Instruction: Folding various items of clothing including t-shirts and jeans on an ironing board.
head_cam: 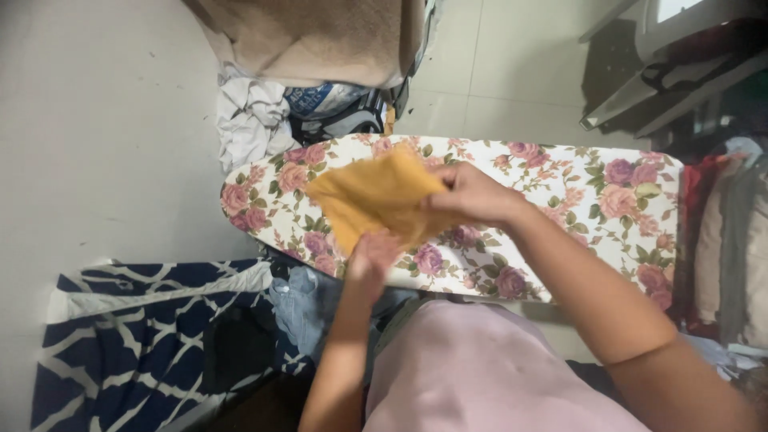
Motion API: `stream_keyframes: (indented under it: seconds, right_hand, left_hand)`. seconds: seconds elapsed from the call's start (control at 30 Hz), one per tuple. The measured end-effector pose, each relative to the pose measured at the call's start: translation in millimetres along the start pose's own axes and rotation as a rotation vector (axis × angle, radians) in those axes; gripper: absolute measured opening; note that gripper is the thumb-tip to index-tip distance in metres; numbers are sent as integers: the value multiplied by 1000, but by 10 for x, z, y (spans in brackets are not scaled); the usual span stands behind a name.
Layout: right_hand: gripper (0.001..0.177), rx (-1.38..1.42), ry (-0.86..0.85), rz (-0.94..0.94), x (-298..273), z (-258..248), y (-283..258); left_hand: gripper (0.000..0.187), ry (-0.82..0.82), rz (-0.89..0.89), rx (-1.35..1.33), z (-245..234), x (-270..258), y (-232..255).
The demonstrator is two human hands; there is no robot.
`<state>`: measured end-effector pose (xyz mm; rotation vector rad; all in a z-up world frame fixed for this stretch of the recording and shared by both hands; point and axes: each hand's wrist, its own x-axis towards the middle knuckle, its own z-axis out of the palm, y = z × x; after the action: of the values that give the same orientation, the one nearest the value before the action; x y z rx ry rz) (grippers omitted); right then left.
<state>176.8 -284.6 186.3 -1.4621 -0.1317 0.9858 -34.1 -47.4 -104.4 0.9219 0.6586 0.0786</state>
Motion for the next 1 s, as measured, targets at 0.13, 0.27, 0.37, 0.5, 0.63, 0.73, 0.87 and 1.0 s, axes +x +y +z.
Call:
stream_keyframes:
  seconds: [0.13,0.27,0.37,0.5,0.63,0.73,0.87,1.0]
  right_hand:
    - [25,-745,-322,-329,-741,84,-554]
    - [39,-1208,-95,-619,-1225,-138,-348]
    - [33,-1376,173,-516,-1244,-645,121]
    - [30,-1321,361,-615,-1281,-1183,802]
    - [22,-1302,473,-574,-1378,-1354,1502]
    - [17,-1108,760,-402,-1334,-1415,2099]
    - [38,-710,1072,59,-1142,-1109,2106]
    - [46,-524,945,-162,-866,-1272,2365]
  left_hand:
    - [58,-162,-42,-164,279,70,226]
    - [65,-329,-113,-330,507,239,376]
    - [70,-450,-177,-445,714,345,545]
    - [77,-589,-303,-586,864,420,593]
    - [81,-386,-408,-389,1001,205,601]
    - [79,-129,-365,188,1178,-61,738]
    - [103,-164,-97,714,1182,-114,607]
    - [110,-267,239,991,1321,-170,867]
